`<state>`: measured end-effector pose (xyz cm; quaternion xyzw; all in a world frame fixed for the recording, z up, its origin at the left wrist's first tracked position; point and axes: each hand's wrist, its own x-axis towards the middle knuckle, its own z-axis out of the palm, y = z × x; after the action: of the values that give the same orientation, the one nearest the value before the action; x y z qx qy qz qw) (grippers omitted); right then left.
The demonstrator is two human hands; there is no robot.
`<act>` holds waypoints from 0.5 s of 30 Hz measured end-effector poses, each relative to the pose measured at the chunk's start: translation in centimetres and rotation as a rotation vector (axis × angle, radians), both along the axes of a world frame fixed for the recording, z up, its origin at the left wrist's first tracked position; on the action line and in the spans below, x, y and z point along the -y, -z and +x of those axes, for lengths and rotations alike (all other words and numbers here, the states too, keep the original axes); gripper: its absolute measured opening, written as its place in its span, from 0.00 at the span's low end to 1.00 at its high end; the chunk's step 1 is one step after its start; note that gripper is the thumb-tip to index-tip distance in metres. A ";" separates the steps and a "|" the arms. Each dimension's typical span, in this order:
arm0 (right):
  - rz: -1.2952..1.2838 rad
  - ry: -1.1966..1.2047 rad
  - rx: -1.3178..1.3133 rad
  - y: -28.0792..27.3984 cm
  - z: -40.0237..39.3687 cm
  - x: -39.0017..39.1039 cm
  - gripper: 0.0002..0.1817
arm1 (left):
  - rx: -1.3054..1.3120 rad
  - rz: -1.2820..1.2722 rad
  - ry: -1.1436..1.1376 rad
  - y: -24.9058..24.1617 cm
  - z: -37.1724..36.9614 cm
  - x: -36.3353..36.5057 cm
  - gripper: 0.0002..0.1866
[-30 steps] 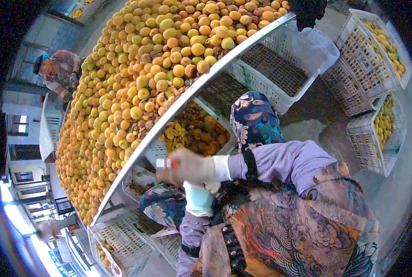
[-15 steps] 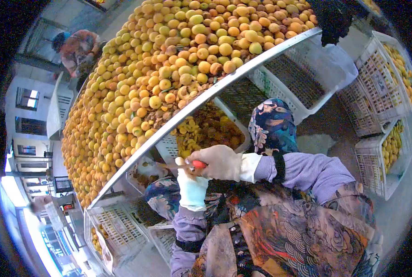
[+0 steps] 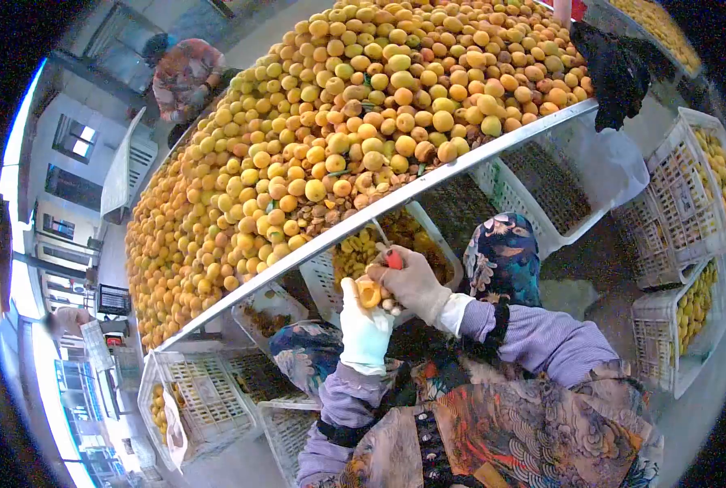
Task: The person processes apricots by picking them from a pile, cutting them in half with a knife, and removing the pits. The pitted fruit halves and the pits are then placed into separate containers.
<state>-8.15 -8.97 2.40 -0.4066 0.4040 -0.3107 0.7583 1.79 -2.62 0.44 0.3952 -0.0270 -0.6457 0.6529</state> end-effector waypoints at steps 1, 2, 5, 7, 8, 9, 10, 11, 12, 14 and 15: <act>-0.017 0.067 -0.014 0.8 0.2 0.2 0.07 | 0.067 -0.031 0.038 0.0 0.1 -0.1 0.24; -0.037 0.129 -0.024 1.3 0.5 0.4 0.07 | 0.136 -0.064 0.071 -0.1 0.3 -0.1 0.23; -0.129 0.193 -0.002 1.4 0.6 1.7 0.07 | 0.163 -0.030 0.162 0.8 0.6 -0.6 0.23; -0.143 0.168 -0.035 -1.2 0.1 3.4 0.08 | 0.153 -0.025 0.180 2.3 1.6 -0.5 0.22; -0.104 0.159 -0.050 -2.4 0.1 4.1 0.09 | 0.158 -0.030 0.174 2.9 2.0 -0.4 0.22; -0.119 0.163 -0.060 -3.1 0.3 4.9 0.09 | 0.363 -0.034 0.184 2.9 2.2 -0.1 0.20; -0.134 0.168 -0.070 -3.7 0.6 5.6 0.09 | 0.568 -0.035 0.193 3.1 2.6 0.3 0.19; -0.218 0.183 -0.097 -3.4 0.9 6.7 0.09 | 0.675 -0.004 0.255 3.8 3.4 0.9 0.19; -0.319 0.209 -0.114 -2.3 1.6 8.0 0.11 | 0.682 -0.007 0.248 4.4 3.8 1.2 0.19; -0.301 0.283 -0.106 -1.5 2.3 10.1 0.12 | 1.476 -0.038 0.213 5.1 4.4 1.4 0.22; -0.312 0.288 -0.113 -0.6 2.2 11.1 0.14 | 1.572 0.048 0.249 2.9 4.4 1.3 0.22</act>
<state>-5.94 -20.06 3.04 -0.4738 0.4467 -0.4512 0.6102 6.19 -3.91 -2.47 0.7429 -0.5100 -0.2462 0.3569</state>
